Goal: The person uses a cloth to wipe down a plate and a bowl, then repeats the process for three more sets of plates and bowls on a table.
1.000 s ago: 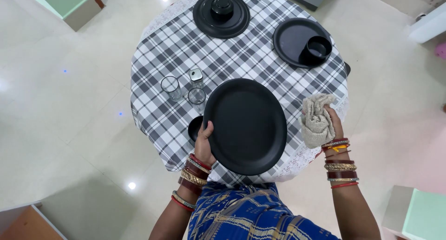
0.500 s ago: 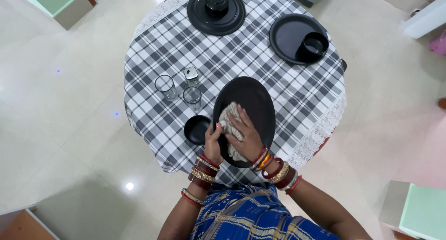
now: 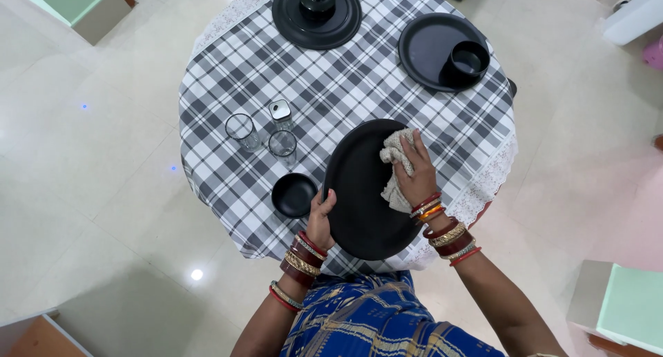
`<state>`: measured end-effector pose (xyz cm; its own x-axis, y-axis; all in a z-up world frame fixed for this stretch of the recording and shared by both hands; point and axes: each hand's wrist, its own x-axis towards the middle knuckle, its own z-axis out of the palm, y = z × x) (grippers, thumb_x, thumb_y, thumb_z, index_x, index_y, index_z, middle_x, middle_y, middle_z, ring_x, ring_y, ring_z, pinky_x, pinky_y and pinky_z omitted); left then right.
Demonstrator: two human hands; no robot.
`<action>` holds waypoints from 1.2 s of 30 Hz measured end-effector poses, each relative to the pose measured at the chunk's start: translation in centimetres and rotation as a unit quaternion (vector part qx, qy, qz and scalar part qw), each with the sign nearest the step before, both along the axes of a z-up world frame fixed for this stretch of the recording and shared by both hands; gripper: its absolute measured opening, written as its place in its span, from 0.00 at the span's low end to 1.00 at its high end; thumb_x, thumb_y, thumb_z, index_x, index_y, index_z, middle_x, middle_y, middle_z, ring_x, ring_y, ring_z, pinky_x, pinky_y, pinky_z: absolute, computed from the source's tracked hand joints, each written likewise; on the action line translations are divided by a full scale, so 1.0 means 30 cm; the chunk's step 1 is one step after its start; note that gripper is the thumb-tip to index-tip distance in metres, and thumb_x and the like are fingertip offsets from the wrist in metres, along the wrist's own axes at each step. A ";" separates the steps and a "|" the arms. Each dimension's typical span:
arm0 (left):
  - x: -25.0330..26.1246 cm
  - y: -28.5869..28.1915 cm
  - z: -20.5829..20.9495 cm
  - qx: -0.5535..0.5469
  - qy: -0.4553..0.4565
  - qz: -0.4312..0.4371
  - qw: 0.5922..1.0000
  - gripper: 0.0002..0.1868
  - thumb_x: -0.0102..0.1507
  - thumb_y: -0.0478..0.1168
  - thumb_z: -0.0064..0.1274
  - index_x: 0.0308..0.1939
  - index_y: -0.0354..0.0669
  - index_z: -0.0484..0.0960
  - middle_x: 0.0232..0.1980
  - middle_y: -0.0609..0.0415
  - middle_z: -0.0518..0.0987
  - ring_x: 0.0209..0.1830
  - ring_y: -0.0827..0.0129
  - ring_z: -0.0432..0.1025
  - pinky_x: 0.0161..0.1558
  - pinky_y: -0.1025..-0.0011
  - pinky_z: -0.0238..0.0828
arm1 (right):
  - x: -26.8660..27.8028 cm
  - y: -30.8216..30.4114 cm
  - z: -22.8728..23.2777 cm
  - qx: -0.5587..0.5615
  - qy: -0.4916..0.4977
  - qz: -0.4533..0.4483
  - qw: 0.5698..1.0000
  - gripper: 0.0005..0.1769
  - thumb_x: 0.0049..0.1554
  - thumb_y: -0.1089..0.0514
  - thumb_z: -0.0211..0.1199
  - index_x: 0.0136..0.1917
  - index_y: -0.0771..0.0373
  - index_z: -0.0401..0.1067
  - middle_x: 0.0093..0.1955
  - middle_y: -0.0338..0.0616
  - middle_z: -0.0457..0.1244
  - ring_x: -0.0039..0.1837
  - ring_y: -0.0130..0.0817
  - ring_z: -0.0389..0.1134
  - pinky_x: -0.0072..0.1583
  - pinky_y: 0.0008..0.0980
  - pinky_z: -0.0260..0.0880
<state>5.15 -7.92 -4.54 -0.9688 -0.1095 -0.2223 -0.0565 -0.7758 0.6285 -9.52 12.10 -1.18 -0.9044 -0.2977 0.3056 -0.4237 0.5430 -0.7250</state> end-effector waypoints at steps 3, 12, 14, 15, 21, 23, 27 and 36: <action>0.004 0.002 0.033 -0.012 -0.011 -0.005 1.000 0.27 0.72 0.49 0.49 0.67 0.31 0.71 0.56 0.50 0.79 0.56 0.64 0.75 0.60 0.62 0.74 | 0.037 -0.083 0.084 -0.021 0.014 0.037 0.999 0.31 0.59 0.61 0.64 0.75 0.55 0.66 0.84 0.53 0.48 0.79 0.51 0.57 0.73 0.40 0.64; -0.007 -0.043 0.088 -0.002 0.041 0.031 0.999 0.26 0.71 0.46 0.49 0.69 0.34 0.69 0.63 0.48 0.77 0.60 0.63 0.73 0.62 0.64 0.70 | 0.295 -0.223 0.156 0.003 0.098 0.187 0.977 0.31 0.52 0.64 0.68 0.70 0.60 0.70 0.80 0.50 0.53 0.80 0.51 0.56 0.74 0.46 0.63; -0.008 -0.053 0.095 0.003 0.043 0.037 0.998 0.26 0.72 0.44 0.49 0.69 0.32 0.69 0.63 0.46 0.77 0.61 0.62 0.73 0.63 0.64 0.70 | 0.321 -0.206 0.145 0.020 0.112 0.201 0.973 0.31 0.50 0.63 0.69 0.67 0.59 0.72 0.78 0.49 0.56 0.78 0.50 0.57 0.74 0.46 0.63; -0.007 -0.056 0.103 0.012 0.041 0.040 0.998 0.26 0.72 0.45 0.48 0.70 0.33 0.69 0.63 0.46 0.77 0.61 0.61 0.73 0.62 0.63 0.71 | 0.335 -0.190 0.138 0.026 0.121 0.216 0.968 0.30 0.49 0.62 0.69 0.66 0.59 0.73 0.77 0.48 0.57 0.77 0.49 0.58 0.73 0.46 0.63; -0.035 -0.055 0.148 0.042 0.029 0.048 0.998 0.29 0.71 0.47 0.47 0.72 0.35 0.66 0.67 0.43 0.74 0.63 0.57 0.72 0.63 0.59 0.72 | 0.339 -0.014 0.107 0.123 0.162 0.293 0.934 0.32 0.47 0.44 0.74 0.63 0.55 0.76 0.74 0.44 0.60 0.64 0.45 0.63 0.64 0.42 0.67; -0.049 -0.053 0.154 0.063 0.018 0.048 0.997 0.30 0.70 0.47 0.48 0.73 0.37 0.64 0.69 0.44 0.72 0.65 0.56 0.71 0.64 0.58 0.72 | 0.328 0.057 0.110 0.152 0.166 0.302 0.926 0.38 0.44 0.35 0.75 0.62 0.56 0.76 0.73 0.45 0.60 0.59 0.46 0.63 0.59 0.42 0.66; -0.093 -0.067 0.160 0.069 -0.010 0.053 0.996 0.32 0.70 0.49 0.46 0.73 0.36 0.63 0.69 0.41 0.72 0.65 0.51 0.71 0.63 0.54 0.72 | 0.322 0.164 0.134 0.293 0.209 0.249 0.899 0.43 0.38 0.34 0.76 0.61 0.59 0.76 0.72 0.48 0.60 0.57 0.45 0.63 0.54 0.42 0.66; -0.186 -0.062 0.074 0.074 -0.136 0.020 0.988 0.31 0.64 0.38 0.45 0.71 0.36 0.61 0.61 0.41 0.72 0.60 0.49 0.71 0.63 0.46 0.72 | 0.272 0.291 0.272 0.240 0.278 0.195 0.909 0.24 0.43 0.54 0.76 0.54 0.58 0.78 0.60 0.39 0.70 0.56 0.39 0.68 0.53 0.38 0.66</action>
